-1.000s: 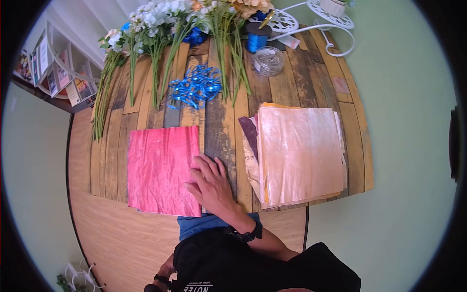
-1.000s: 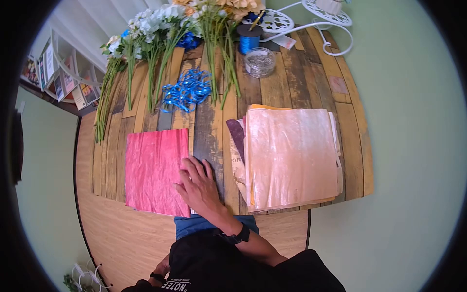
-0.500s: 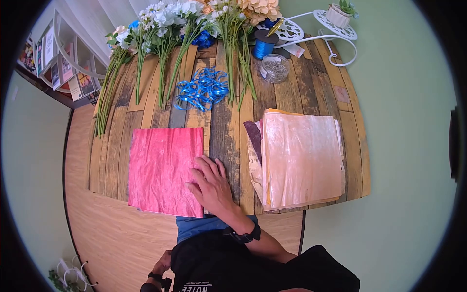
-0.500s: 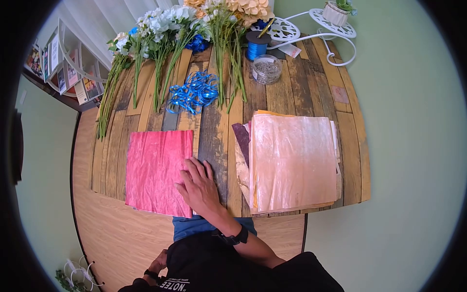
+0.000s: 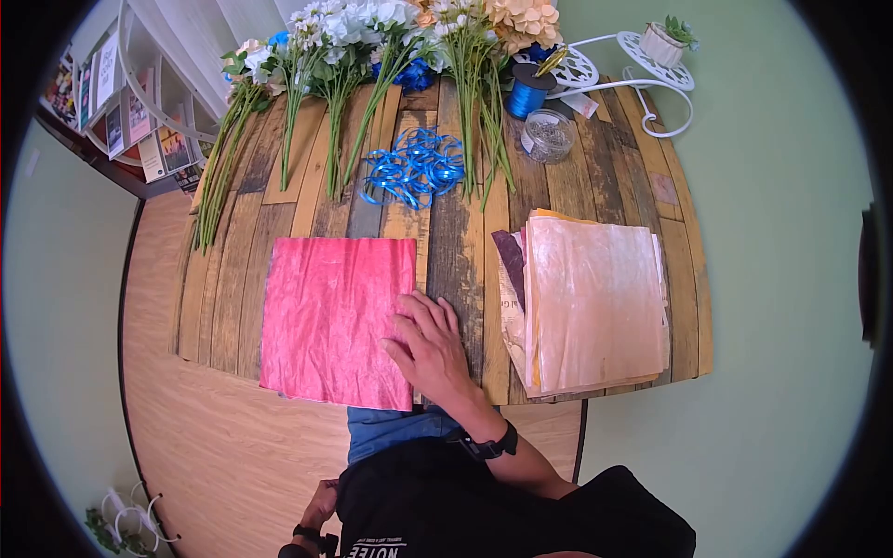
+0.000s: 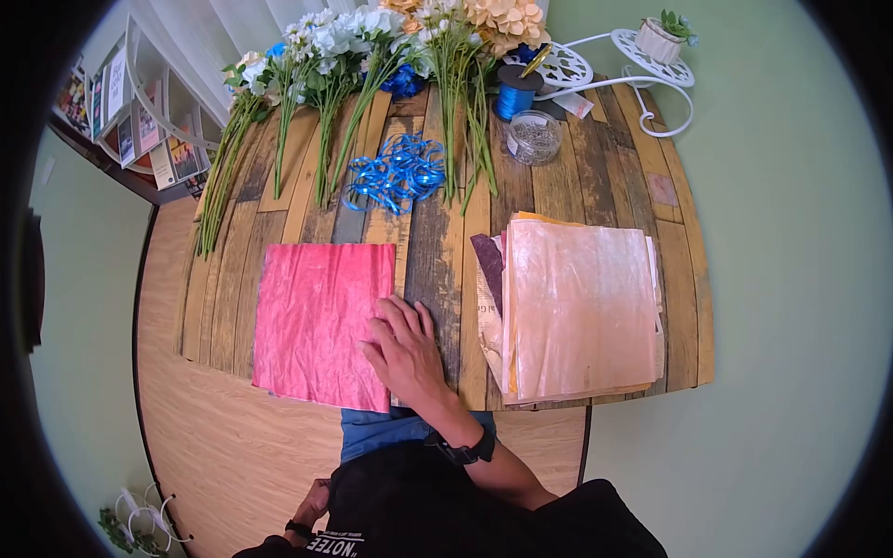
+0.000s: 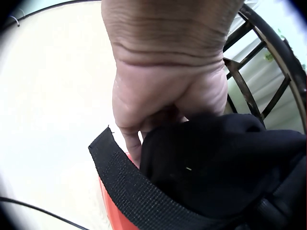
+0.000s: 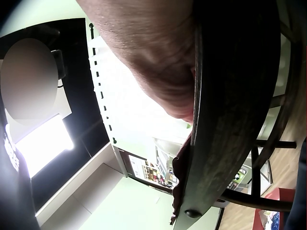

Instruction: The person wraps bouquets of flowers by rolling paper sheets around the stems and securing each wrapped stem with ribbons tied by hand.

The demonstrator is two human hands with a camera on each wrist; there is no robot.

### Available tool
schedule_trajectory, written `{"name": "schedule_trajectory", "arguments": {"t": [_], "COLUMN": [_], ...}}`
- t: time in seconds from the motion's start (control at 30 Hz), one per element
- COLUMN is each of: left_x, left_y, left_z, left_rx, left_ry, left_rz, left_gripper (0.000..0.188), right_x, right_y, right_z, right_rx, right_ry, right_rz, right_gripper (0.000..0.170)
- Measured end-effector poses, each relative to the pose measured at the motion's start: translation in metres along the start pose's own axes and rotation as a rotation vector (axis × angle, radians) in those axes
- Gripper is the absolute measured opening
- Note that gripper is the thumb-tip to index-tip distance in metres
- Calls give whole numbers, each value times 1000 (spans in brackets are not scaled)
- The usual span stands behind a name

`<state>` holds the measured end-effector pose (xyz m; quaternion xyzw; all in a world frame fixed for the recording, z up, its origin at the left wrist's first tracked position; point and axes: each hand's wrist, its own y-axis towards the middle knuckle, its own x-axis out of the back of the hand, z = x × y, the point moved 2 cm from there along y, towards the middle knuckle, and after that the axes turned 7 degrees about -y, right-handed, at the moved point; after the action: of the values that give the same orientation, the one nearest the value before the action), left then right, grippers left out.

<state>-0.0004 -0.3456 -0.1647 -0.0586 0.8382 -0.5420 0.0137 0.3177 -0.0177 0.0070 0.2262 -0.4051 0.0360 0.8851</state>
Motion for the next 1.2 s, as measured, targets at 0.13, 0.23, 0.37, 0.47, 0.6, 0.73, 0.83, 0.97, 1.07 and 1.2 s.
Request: {"name": "schedule_trajectory", "arguments": {"t": [0.13,0.23,0.37,0.47,0.6,0.73,0.83,0.97,1.07,1.2], "left_x": [28,46,48,30,14,11,2,-9,-11,-14], "left_y": [31,47,68,49,30,28,12,-27,-63,-81], "left_z": [18,8,-35,-98,-147,-152,-162,-204,-243,-284], "left_rx": [4,-37,-216,-414,-588,-599,-615,-714,-791,-1160], "left_ry": [-148,16,-42,72,52,25,41,97,84,154], "left_rz": [118,70,28,-23,44,70,110,145,183,-25], "left_gripper": [24,23,29,35,33,32,30,27,24,18], "right_x": [-1,-1,-4,-5,-6,-7,-6,-3,-6,-8], "right_y": [0,1,0,0,0,0,0,0,-1,-3], "right_z": [1,2,1,4,6,7,10,12,10,7], "right_rx": [4,-4,-1,-10,-5,13,4,6,12,20], "right_ry": [-12,-20,-36,-49,-83,-112,-117,-127,-119,-135], "right_rz": [-13,-25,-14,-5,-4,5,9,17,14,-9], "right_gripper": [33,32,32,32,33,35,35,35,35,35]}}
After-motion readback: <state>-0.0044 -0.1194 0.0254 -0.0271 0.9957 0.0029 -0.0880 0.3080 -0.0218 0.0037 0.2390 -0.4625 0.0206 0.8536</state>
